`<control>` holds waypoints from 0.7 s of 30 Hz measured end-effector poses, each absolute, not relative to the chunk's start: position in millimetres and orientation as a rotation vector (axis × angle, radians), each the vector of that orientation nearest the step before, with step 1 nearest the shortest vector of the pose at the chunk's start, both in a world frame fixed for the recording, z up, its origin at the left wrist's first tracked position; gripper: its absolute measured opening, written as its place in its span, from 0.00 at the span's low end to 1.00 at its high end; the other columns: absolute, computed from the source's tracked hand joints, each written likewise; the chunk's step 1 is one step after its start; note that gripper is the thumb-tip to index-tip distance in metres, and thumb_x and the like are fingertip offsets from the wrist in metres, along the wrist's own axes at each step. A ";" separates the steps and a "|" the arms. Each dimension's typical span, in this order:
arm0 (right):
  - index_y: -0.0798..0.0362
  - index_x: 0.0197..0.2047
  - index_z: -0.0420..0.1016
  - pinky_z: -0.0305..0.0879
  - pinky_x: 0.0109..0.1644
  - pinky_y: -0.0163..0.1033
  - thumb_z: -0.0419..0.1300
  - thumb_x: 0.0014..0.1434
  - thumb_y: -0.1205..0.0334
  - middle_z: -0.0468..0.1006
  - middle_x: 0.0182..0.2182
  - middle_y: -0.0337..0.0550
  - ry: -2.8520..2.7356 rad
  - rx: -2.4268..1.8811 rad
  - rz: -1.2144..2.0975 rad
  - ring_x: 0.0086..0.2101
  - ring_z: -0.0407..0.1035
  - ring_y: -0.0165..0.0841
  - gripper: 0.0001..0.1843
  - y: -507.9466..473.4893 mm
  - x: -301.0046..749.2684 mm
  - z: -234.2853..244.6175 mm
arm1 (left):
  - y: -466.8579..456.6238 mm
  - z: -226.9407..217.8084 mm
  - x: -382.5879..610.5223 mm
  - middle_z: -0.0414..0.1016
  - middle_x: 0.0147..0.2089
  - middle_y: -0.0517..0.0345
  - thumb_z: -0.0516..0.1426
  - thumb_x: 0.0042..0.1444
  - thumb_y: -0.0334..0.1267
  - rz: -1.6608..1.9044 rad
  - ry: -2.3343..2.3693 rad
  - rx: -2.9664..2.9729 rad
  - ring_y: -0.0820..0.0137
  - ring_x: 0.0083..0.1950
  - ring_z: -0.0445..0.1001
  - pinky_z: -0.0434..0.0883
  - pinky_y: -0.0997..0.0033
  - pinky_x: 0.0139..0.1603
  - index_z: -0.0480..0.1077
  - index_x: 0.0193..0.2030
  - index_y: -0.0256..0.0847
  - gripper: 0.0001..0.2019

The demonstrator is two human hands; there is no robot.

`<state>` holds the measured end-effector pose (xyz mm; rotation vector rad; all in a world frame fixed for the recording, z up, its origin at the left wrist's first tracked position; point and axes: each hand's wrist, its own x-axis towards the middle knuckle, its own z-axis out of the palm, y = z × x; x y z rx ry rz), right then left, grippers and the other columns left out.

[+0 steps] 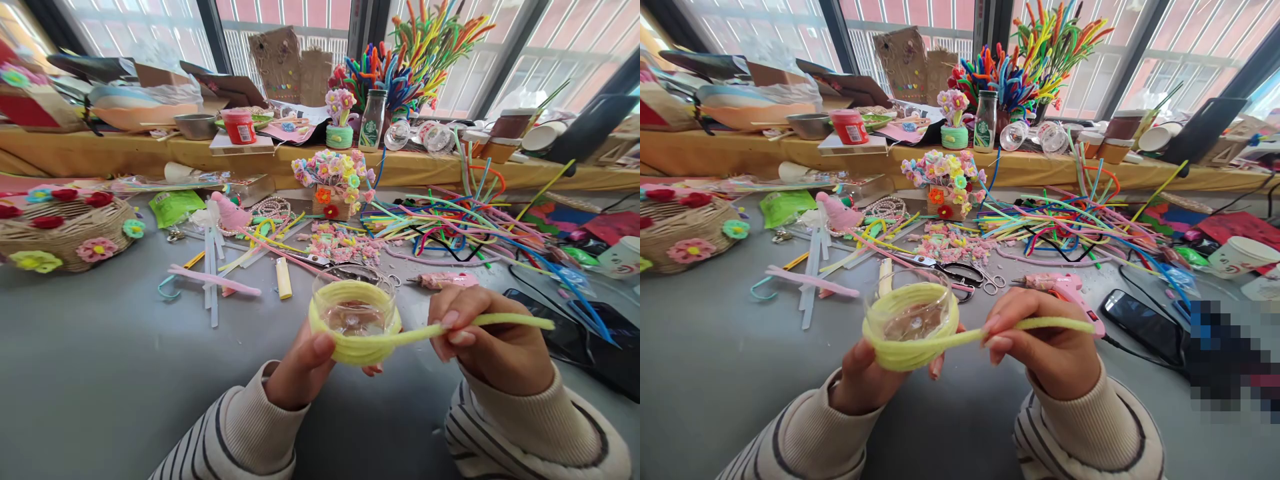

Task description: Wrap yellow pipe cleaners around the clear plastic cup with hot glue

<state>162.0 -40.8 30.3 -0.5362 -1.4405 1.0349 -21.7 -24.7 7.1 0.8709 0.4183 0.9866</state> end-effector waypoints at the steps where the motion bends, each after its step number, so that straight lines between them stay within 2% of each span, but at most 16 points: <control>1: 0.51 0.32 0.75 0.63 0.18 0.29 0.60 0.50 0.69 0.71 0.21 0.37 -1.442 -0.537 1.032 0.19 0.66 0.25 0.06 -40.7 162.0 30.6 | -25.0 6.5 -22.3 0.76 0.32 0.49 0.61 0.35 0.53 0.986 0.424 0.871 0.67 0.24 0.72 0.68 0.71 0.23 0.70 0.43 0.37 0.29; 9: 0.51 0.32 0.76 0.64 0.19 0.29 0.61 0.49 0.70 0.72 0.21 0.37 -1.428 -0.556 1.031 0.19 0.67 0.25 0.06 -41.3 161.6 30.9 | -27.3 11.8 -20.4 0.76 0.32 0.52 0.61 0.37 0.51 0.932 0.311 0.824 0.71 0.24 0.72 0.70 0.75 0.24 0.71 0.40 0.37 0.24; 14: 0.51 0.31 0.76 0.63 0.19 0.30 0.61 0.49 0.69 0.72 0.21 0.38 -1.414 -0.582 1.015 0.19 0.66 0.25 0.05 -41.2 159.7 30.9 | -27.3 11.9 -20.8 0.75 0.34 0.51 0.61 0.36 0.51 0.924 0.323 0.822 0.71 0.23 0.71 0.70 0.73 0.23 0.70 0.43 0.37 0.27; 18: 0.51 0.33 0.76 0.64 0.21 0.30 0.60 0.49 0.71 0.73 0.22 0.39 -1.451 -0.548 1.017 0.20 0.67 0.25 0.08 -41.3 159.2 31.2 | -28.2 10.0 -22.4 0.75 0.38 0.49 0.62 0.34 0.51 0.929 0.352 0.802 0.63 0.30 0.74 0.70 0.72 0.22 0.65 0.51 0.39 0.35; 21: 0.52 0.32 0.76 0.65 0.22 0.29 0.61 0.49 0.72 0.73 0.23 0.38 -1.418 -0.546 1.049 0.21 0.68 0.24 0.08 -41.8 158.7 30.3 | -29.1 8.3 -23.7 0.75 0.40 0.48 0.62 0.34 0.51 0.928 0.355 0.783 0.58 0.35 0.75 0.70 0.71 0.21 0.63 0.53 0.41 0.36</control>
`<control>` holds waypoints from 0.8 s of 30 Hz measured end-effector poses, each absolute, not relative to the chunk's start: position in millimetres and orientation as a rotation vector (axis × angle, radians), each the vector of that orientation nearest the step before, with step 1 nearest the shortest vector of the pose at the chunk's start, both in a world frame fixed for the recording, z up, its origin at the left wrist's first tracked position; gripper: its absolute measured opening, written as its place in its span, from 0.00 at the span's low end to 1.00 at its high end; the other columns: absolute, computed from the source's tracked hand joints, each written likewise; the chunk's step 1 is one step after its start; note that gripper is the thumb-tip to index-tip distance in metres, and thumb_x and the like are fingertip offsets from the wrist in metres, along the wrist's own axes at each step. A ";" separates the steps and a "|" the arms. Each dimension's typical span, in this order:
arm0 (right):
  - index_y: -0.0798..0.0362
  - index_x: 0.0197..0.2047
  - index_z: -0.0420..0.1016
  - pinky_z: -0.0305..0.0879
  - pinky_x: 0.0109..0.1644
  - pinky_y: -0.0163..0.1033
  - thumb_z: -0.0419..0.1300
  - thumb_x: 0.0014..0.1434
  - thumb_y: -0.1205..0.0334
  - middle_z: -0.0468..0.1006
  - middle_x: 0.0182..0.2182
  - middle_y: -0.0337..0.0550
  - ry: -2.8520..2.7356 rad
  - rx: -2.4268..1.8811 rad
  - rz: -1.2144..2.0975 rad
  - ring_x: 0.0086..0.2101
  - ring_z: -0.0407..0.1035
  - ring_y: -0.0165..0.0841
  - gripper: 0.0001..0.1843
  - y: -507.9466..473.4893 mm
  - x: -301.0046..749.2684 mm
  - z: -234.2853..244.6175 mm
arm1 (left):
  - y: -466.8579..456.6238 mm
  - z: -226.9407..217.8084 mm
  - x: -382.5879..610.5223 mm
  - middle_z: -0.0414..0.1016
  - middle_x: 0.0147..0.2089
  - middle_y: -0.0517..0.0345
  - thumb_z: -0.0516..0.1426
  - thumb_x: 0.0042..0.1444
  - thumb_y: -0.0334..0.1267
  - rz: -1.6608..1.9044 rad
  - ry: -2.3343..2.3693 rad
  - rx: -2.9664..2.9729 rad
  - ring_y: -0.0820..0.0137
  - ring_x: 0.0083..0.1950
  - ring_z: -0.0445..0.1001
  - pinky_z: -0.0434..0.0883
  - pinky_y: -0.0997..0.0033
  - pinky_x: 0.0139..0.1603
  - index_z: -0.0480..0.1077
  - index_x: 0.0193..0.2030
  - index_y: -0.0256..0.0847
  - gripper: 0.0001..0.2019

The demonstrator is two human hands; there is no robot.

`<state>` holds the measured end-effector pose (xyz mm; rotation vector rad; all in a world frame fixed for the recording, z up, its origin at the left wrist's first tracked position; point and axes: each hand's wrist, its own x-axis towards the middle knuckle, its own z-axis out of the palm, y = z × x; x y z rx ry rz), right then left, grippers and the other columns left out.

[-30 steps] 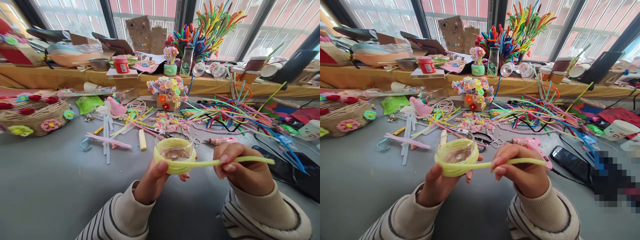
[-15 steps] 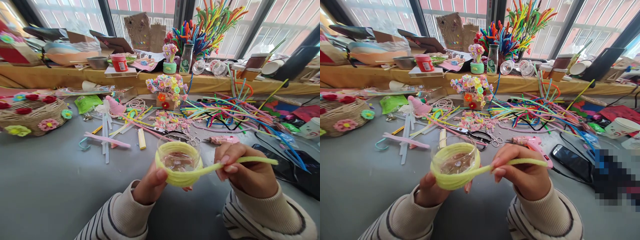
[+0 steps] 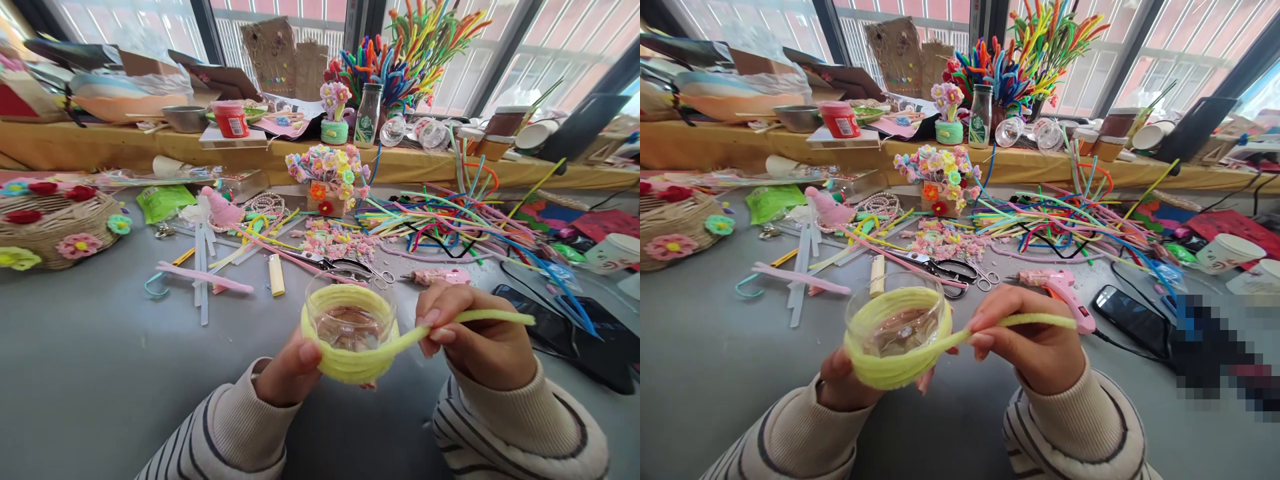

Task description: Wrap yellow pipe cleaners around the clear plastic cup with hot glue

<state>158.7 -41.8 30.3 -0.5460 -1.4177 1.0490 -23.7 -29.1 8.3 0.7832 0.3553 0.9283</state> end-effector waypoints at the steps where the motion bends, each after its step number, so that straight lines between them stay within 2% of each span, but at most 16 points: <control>1: 0.52 0.32 0.76 0.65 0.23 0.28 0.61 0.49 0.72 0.72 0.24 0.37 -1.404 -0.551 1.059 0.21 0.68 0.23 0.08 -42.0 158.4 29.9 | -29.4 7.9 -24.1 0.75 0.41 0.48 0.62 0.34 0.52 0.919 0.348 0.784 0.59 0.34 0.75 0.70 0.71 0.21 0.64 0.52 0.41 0.36; 9: 0.53 0.33 0.76 0.65 0.24 0.27 0.60 0.49 0.73 0.72 0.25 0.36 -1.414 -0.560 1.055 0.22 0.68 0.22 0.08 -42.7 156.7 28.5 | -29.9 5.4 -26.3 0.73 0.43 0.45 0.61 0.33 0.56 0.892 0.392 0.849 0.57 0.35 0.74 0.68 0.72 0.19 0.64 0.52 0.40 0.38; 14: 0.53 0.33 0.75 0.64 0.23 0.27 0.60 0.49 0.73 0.72 0.25 0.37 -1.421 -0.564 1.032 0.22 0.67 0.22 0.08 -41.8 155.9 29.1 | -27.6 3.0 -30.4 0.75 0.35 0.47 0.60 0.35 0.56 0.816 0.368 0.887 0.65 0.25 0.73 0.68 0.71 0.21 0.68 0.47 0.39 0.32; 17: 0.52 0.32 0.76 0.65 0.22 0.28 0.61 0.48 0.72 0.73 0.25 0.37 -1.416 -0.574 1.014 0.22 0.67 0.22 0.07 -41.5 155.1 29.0 | -25.0 3.0 -28.2 0.75 0.33 0.48 0.59 0.38 0.55 0.806 0.266 0.928 0.67 0.25 0.72 0.67 0.73 0.21 0.67 0.47 0.39 0.30; 24: 0.51 0.32 0.75 0.64 0.21 0.28 0.60 0.49 0.73 0.73 0.24 0.38 -1.423 -0.597 1.005 0.22 0.67 0.24 0.08 -41.1 154.1 25.7 | -22.8 3.4 -20.4 0.75 0.38 0.50 0.53 0.48 0.52 0.827 -0.026 0.983 0.73 0.26 0.72 0.66 0.78 0.23 0.65 0.51 0.41 0.25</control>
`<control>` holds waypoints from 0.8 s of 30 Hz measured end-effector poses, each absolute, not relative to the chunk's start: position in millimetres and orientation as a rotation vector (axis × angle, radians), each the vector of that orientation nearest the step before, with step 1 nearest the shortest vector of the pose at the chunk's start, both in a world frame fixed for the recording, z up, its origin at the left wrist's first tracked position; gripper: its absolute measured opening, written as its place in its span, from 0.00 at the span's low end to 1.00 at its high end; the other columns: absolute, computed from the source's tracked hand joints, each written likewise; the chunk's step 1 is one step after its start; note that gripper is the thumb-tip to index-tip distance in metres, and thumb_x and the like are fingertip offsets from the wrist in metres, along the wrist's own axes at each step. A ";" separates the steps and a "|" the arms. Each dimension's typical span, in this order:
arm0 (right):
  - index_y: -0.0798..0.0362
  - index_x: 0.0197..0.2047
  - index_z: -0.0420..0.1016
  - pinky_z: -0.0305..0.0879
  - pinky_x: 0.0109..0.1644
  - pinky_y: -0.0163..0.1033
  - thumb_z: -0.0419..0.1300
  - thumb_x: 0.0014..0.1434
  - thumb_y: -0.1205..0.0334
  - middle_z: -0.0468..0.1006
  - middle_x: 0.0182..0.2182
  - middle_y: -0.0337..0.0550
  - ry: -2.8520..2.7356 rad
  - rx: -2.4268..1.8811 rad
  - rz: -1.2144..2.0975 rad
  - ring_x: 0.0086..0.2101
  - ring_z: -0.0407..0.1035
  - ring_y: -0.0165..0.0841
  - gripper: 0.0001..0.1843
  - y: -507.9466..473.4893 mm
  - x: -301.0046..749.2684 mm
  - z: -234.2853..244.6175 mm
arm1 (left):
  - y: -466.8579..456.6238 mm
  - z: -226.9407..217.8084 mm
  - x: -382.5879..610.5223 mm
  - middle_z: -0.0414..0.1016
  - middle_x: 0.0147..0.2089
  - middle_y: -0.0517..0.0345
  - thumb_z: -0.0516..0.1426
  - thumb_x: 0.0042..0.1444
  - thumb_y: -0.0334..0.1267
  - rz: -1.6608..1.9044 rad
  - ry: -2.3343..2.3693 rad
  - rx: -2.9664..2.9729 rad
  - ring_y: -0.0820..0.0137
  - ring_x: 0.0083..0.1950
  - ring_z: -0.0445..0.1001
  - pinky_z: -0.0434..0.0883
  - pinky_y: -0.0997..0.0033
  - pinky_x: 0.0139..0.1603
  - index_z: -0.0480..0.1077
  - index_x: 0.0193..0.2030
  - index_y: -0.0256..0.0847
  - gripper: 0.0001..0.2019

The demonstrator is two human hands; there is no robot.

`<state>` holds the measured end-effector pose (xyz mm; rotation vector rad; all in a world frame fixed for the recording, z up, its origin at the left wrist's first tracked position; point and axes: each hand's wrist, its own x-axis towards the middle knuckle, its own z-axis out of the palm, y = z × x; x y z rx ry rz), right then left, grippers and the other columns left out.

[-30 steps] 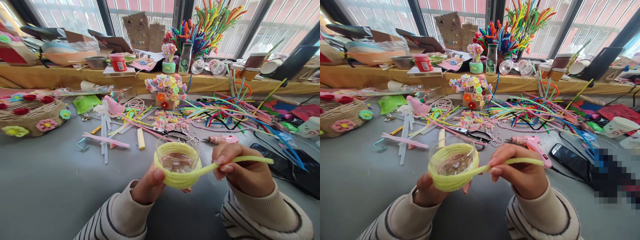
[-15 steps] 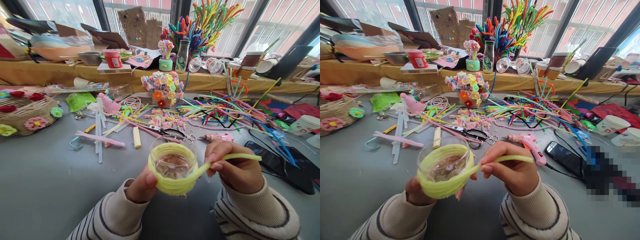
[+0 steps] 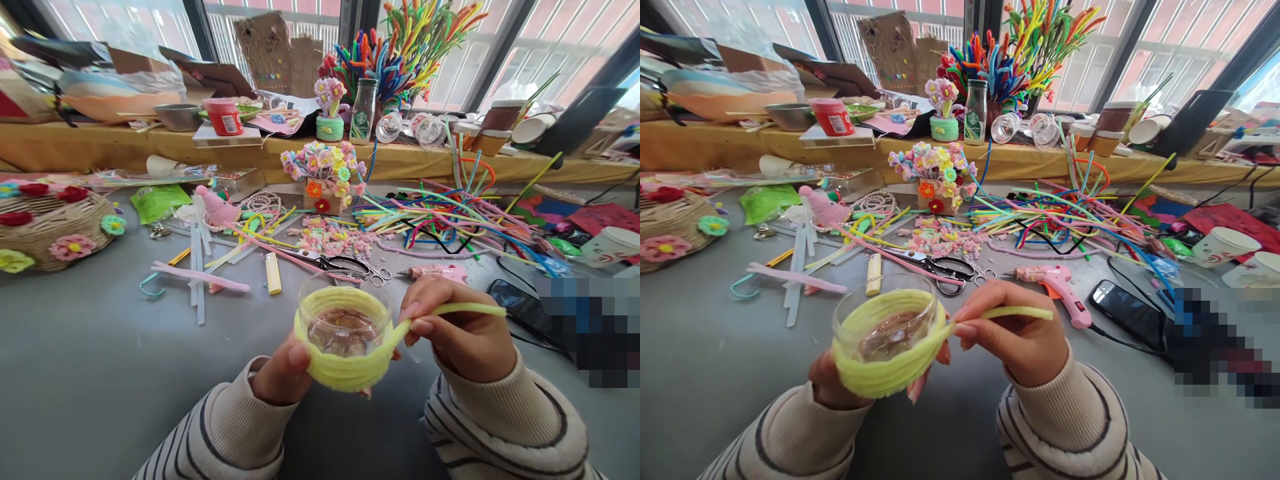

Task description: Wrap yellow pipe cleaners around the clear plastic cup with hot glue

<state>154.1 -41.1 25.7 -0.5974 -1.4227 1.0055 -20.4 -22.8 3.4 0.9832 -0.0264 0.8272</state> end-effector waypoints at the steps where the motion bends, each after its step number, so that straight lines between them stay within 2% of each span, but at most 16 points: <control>1: 0.51 0.32 0.75 0.64 0.21 0.28 0.60 0.49 0.73 0.73 0.23 0.38 -1.428 -0.595 1.003 0.22 0.67 0.24 0.08 -40.9 154.4 25.2 | -23.1 3.2 -20.6 0.75 0.39 0.50 0.53 0.48 0.52 0.827 -0.030 0.979 0.73 0.27 0.72 0.67 0.78 0.24 0.65 0.52 0.41 0.26; 7: 0.51 0.32 0.75 0.64 0.22 0.28 0.60 0.49 0.73 0.73 0.23 0.37 -1.480 -0.620 0.979 0.22 0.67 0.24 0.09 -38.7 156.9 25.4 | -23.2 3.0 -22.5 0.75 0.43 0.48 0.54 0.48 0.51 0.814 -0.063 0.932 0.73 0.31 0.74 0.69 0.78 0.29 0.66 0.51 0.40 0.25; 13: 0.52 0.30 0.74 0.63 0.23 0.29 0.61 0.48 0.71 0.73 0.22 0.37 -1.443 -0.623 1.003 0.22 0.67 0.24 0.06 -37.7 154.3 25.6 | -22.2 4.8 -23.3 0.75 0.43 0.47 0.55 0.47 0.50 0.766 -0.055 0.893 0.73 0.32 0.74 0.70 0.78 0.30 0.66 0.50 0.39 0.25; 19: 0.51 0.30 0.73 0.61 0.21 0.28 0.61 0.49 0.69 0.72 0.21 0.36 -1.377 -0.623 1.116 0.20 0.66 0.23 0.04 -38.9 150.6 22.1 | -22.1 7.6 -22.9 0.75 0.42 0.48 0.57 0.45 0.50 0.738 -0.051 0.859 0.72 0.31 0.74 0.70 0.78 0.29 0.67 0.48 0.40 0.24; 24: 0.52 0.28 0.71 0.59 0.19 0.27 0.62 0.49 0.67 0.71 0.20 0.34 -1.299 -0.653 1.177 0.18 0.64 0.21 0.02 -36.2 148.6 17.0 | -22.7 1.8 -21.1 0.76 0.39 0.44 0.55 0.46 0.52 0.794 -0.008 0.835 0.70 0.27 0.74 0.70 0.74 0.25 0.67 0.48 0.35 0.27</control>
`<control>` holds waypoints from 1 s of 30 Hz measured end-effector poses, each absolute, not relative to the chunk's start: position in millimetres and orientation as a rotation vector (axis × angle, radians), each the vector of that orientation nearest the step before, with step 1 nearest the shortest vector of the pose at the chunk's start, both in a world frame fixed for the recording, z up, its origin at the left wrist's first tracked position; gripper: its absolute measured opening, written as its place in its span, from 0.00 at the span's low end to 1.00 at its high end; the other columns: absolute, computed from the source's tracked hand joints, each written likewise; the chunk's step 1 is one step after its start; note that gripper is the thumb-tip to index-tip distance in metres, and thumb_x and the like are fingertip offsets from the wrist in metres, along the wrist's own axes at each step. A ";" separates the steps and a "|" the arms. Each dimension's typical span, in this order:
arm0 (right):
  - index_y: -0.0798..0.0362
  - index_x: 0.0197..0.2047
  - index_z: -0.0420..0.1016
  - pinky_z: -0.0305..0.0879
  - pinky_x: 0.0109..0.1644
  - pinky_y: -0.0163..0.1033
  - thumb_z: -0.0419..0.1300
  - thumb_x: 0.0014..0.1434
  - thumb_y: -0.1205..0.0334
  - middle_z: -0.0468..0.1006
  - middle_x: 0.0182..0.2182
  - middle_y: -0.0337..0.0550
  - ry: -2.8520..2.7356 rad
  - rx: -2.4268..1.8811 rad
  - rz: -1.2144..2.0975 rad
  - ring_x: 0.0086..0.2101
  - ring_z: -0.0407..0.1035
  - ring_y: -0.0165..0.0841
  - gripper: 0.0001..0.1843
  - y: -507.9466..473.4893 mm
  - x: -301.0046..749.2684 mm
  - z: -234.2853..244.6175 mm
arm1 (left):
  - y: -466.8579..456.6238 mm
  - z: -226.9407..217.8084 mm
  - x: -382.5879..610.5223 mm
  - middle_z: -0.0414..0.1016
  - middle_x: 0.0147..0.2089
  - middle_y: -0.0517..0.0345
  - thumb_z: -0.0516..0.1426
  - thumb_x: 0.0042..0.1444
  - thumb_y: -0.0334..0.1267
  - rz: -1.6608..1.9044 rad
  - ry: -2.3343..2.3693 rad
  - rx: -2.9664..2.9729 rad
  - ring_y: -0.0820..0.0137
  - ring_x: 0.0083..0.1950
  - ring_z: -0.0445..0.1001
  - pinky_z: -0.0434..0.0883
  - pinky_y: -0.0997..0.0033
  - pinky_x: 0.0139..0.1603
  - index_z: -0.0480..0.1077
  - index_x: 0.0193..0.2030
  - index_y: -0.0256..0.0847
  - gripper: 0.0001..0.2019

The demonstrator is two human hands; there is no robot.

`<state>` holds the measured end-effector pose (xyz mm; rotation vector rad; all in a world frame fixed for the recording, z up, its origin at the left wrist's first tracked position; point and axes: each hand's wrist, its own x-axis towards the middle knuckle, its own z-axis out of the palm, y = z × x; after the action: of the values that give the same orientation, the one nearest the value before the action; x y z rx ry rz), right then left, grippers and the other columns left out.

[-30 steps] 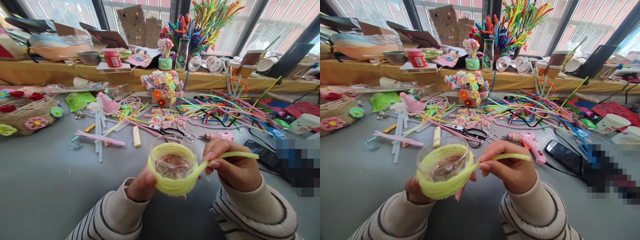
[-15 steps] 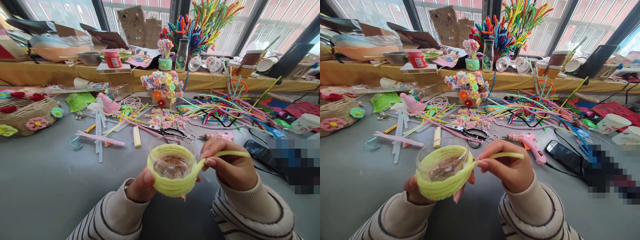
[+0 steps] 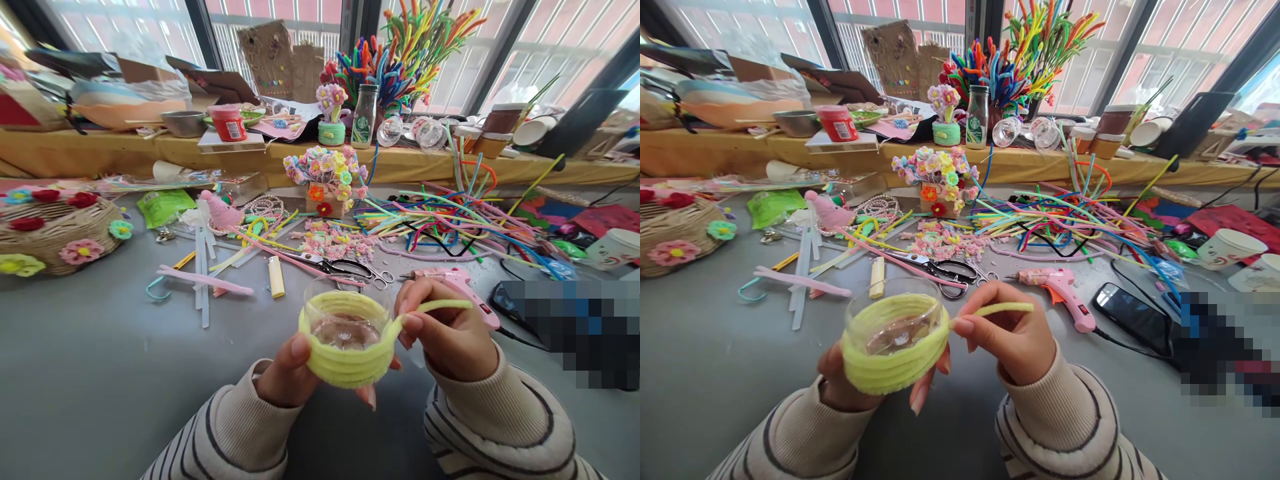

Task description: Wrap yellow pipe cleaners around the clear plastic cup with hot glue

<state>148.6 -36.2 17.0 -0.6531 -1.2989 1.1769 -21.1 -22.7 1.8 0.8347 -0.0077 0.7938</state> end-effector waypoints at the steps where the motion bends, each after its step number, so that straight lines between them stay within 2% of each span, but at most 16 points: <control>1: 0.52 0.27 0.71 0.58 0.19 0.27 0.62 0.49 0.65 0.71 0.19 0.33 -1.271 -0.650 1.207 0.18 0.63 0.21 0.02 -35.3 148.0 15.8 | -22.8 0.5 -20.5 0.76 0.38 0.44 0.54 0.46 0.53 0.808 0.009 0.833 0.69 0.26 0.74 0.70 0.74 0.25 0.67 0.48 0.34 0.27; 7: 0.53 0.24 0.71 0.55 0.19 0.27 0.63 0.47 0.59 0.68 0.14 0.32 -1.114 -0.658 1.314 0.15 0.61 0.21 0.07 -29.6 140.9 11.9 | -21.1 -3.2 -18.6 0.77 0.34 0.45 0.51 0.47 0.56 0.842 0.027 0.792 0.71 0.23 0.72 0.68 0.73 0.25 0.69 0.45 0.31 0.29; 17: 0.53 0.21 0.71 0.54 0.19 0.30 0.64 0.44 0.58 0.68 0.14 0.33 -1.104 -0.669 1.285 0.15 0.60 0.23 0.09 -28.3 137.9 14.6 | -20.0 -7.5 -18.8 0.75 0.30 0.46 0.47 0.45 0.60 0.757 -0.023 0.719 0.74 0.20 0.69 0.63 0.75 0.21 0.68 0.43 0.28 0.34; 24: 0.52 0.23 0.73 0.55 0.20 0.32 0.65 0.43 0.63 0.68 0.17 0.35 -1.232 -0.804 1.097 0.19 0.61 0.24 0.05 -37.7 144.2 25.0 | -21.9 -8.6 -18.9 0.74 0.26 0.46 0.44 0.44 0.64 0.674 -0.055 0.659 0.74 0.16 0.66 0.60 0.77 0.16 0.68 0.41 0.22 0.40; 30: 0.53 0.22 0.71 0.55 0.19 0.31 0.65 0.43 0.61 0.67 0.17 0.35 -1.229 -0.828 1.133 0.18 0.59 0.24 0.07 -41.7 141.7 29.0 | -23.8 -15.3 -16.1 0.72 0.21 0.49 0.37 0.43 0.68 0.623 -0.143 0.625 0.74 0.14 0.64 0.58 0.77 0.14 0.68 0.40 0.21 0.44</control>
<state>141.7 -41.7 29.0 -0.8280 -1.2294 1.1331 -16.1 -23.8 -15.3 0.6250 -0.1429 0.6231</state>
